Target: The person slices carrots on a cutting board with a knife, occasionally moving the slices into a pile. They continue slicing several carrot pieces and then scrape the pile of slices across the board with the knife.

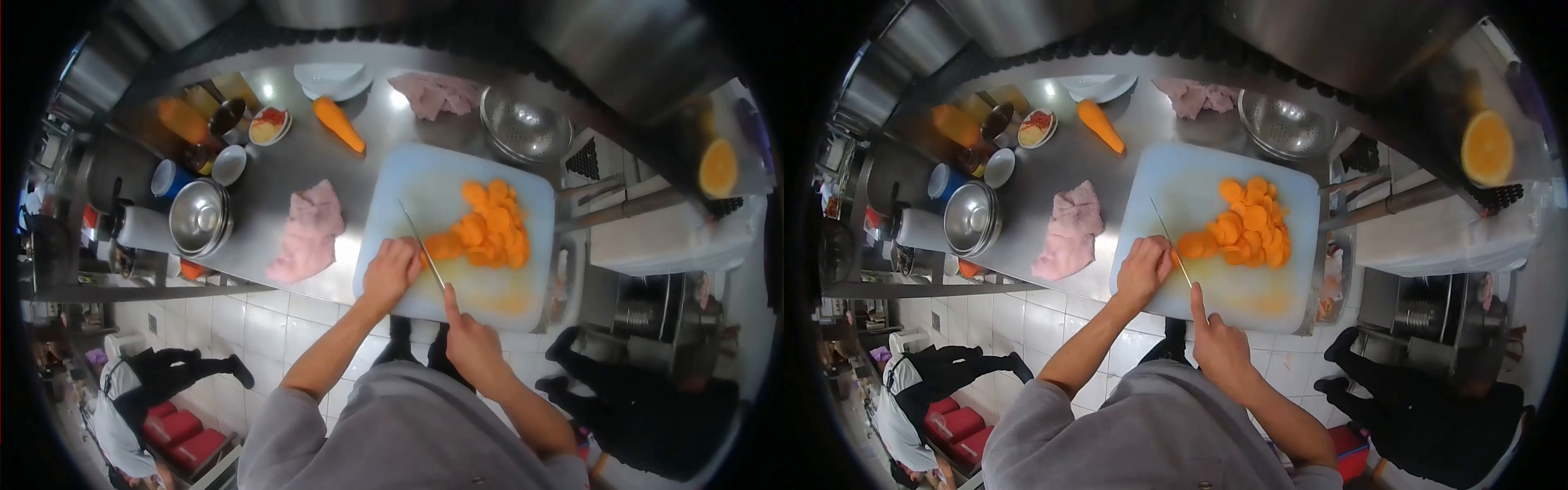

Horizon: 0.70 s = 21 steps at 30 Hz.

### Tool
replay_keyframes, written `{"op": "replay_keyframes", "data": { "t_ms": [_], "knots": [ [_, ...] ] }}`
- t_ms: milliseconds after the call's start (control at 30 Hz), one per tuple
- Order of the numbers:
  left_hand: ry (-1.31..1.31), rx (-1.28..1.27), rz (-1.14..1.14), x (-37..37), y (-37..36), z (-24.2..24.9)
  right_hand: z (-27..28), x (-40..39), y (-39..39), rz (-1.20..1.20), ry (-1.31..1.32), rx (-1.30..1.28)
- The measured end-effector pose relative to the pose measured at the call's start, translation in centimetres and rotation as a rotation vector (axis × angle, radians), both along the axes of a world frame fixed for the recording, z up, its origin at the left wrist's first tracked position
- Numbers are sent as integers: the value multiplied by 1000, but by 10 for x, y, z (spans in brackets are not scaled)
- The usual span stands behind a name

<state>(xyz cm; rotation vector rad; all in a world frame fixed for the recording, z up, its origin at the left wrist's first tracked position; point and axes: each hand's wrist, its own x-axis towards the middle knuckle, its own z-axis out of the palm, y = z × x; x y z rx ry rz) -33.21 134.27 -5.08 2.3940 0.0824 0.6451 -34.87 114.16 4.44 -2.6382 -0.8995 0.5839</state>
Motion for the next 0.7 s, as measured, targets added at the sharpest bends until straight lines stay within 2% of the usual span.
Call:
{"op": "replay_keyframes", "data": {
  "t_ms": [100, 267, 500, 567, 700],
  "knots": [
    [14, -14, -2, 1, 0, -1, 18, -11, -10, -11, 81, -60],
    [-17, 14, 11, 1, 0, 1, 13, -13, -9, 7, 73, -63],
    [-10, 38, -10, 2, 2, 2, -57, 19, 9, 46, -28, 5],
    [-26, 60, 3, 1, 2, -1, -63, 18, 9, 23, -32, 99],
    [1, 31, -5, 0, 0, -1, -60, 23, 6, -1, 0, 83]
  ]
}}
